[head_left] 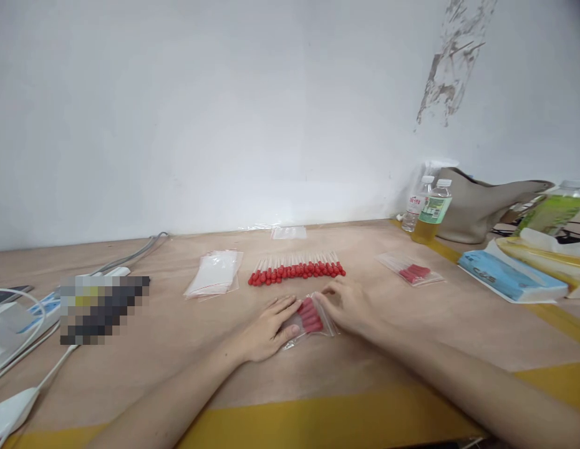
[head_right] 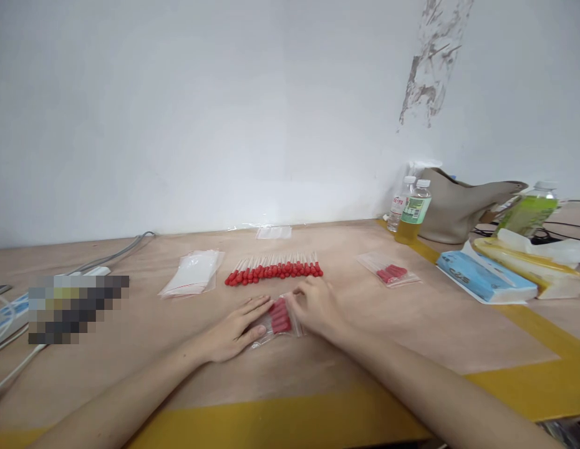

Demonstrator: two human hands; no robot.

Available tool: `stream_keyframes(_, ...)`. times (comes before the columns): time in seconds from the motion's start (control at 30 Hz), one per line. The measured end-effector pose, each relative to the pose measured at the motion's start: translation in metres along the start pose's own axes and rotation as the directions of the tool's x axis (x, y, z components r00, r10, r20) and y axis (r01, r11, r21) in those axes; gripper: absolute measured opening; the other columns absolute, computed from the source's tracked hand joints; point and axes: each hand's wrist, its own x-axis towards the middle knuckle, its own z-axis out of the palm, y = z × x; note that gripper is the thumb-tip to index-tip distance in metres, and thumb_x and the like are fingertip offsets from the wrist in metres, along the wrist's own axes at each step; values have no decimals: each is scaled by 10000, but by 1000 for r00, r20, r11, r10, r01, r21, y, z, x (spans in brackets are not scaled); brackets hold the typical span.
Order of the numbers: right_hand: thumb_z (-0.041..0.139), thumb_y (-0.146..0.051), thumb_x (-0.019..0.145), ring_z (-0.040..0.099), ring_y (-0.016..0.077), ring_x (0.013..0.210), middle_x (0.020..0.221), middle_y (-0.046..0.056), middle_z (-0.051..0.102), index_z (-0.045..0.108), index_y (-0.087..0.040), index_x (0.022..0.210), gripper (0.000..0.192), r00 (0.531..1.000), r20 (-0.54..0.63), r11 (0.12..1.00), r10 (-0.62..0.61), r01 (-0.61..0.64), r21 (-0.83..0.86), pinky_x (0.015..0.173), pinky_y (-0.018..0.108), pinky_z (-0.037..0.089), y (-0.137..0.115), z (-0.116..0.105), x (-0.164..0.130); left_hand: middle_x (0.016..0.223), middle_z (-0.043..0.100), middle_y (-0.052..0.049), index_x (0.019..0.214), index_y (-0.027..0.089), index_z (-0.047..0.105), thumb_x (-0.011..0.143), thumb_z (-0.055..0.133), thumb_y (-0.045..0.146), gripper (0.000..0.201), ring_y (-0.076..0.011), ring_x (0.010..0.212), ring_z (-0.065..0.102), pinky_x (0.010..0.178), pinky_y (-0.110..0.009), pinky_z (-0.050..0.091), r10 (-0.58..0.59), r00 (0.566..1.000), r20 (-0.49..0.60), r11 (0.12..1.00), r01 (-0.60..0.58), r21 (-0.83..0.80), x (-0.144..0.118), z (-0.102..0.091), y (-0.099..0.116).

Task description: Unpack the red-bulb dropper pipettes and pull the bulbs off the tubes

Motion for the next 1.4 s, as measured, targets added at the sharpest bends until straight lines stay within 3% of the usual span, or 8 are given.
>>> stream_keyframes(0.07, 501, -418, 761, 538, 136, 610, 612, 26, 584, 564, -162, 605, 307, 967, 174, 981, 185, -194, 32, 572, 243, 412, 8, -1, 14, 1412, 225, -33, 1348, 263, 215, 875, 277, 472, 521, -205, 1296, 190, 1059, -410, 192, 3, 1000, 15, 1000, -4, 18, -1, -2, -3)
stream_keyframes(0.13, 522, -455, 739, 461, 89, 438, 448, -23, 483, 488, -164, 521, 366, 860, 424, 925, 284, -362, 114, 423, 201, 342, 13, 2, 26, 1417, 203, -37, 1352, 262, 201, 870, 279, 486, 537, -209, 1300, 175, 1060, -408, 185, -6, 1000, 27, 1000, 5, 27, -2, -4, -4)
stream_keyframes(0.23, 574, -474, 700, 388, 57, 312, 378, -51, 447, 473, -164, 527, 368, 664, 683, 794, 305, -573, 204, 306, 176, 258, 14, 7, 33, 1425, 168, -44, 1355, 253, 191, 853, 294, 516, 576, -215, 1302, 161, 1057, -393, 197, -38, 997, 60, 999, 37, 22, -4, -8, -3)
stream_keyframes(0.33, 620, -390, 679, 441, 56, 311, 417, -36, 526, 516, -154, 569, 280, 584, 771, 699, 253, -661, 272, 270, 148, 266, 10, 9, 29, 1426, 166, -47, 1357, 240, 191, 853, 286, 521, 585, -208, 1302, 162, 1060, -376, 197, -56, 996, 77, 998, 54, 23, -5, -10, -4)
stream_keyframes(0.5, 576, -247, 706, 446, 34, 286, 473, -33, 579, 566, -132, 575, 175, 554, 802, 592, 222, -730, 341, 225, 124, 221, 13, 7, 20, 1408, 235, -55, 1344, 220, 248, 855, 315, 490, 563, -209, 1291, 207, 1058, -373, 214, -68, 997, 31, 998, 68, 0, -5, -8, -7)
stream_keyframes(0.77, 608, -303, 695, 435, 29, 298, 401, -37, 541, 549, -123, 515, 262, 638, 738, 596, 220, -687, 416, 240, 110, 246, 7, 18, 20, 1206, 508, -56, 1174, 210, 503, 876, 359, 267, 336, -152, 1109, 464, 950, -302, 381, 145, 954, -264, 984, -166, -60, 21, -10, 1)
stream_keyframes(0.97, 694, -351, 610, 497, 49, 367, 426, -19, 563, 572, -110, 547, 277, 652, 731, 564, 200, -687, 458, 313, 113, 370, 1, 20, 21, 1102, 579, -63, 1027, 192, 607, 870, 379, 188, 277, -152, 1047, 504, 903, -296, 413, 400, 888, -225, 912, -411, -3, 49, -9, -6)
stream_keyframes(1.4, 524, -186, 770, 512, 43, 347, 537, -15, 606, 521, -125, 597, 184, 557, 815, 409, 163, -790, 458, 292, 110, 370, 6, 15, 22, 922, 620, -60, 817, 149, 605, 876, 357, 162, 255, -132, 900, 549, 789, -244, 438, 442, 862, -249, 897, -422, 131, 55, -2, -11)
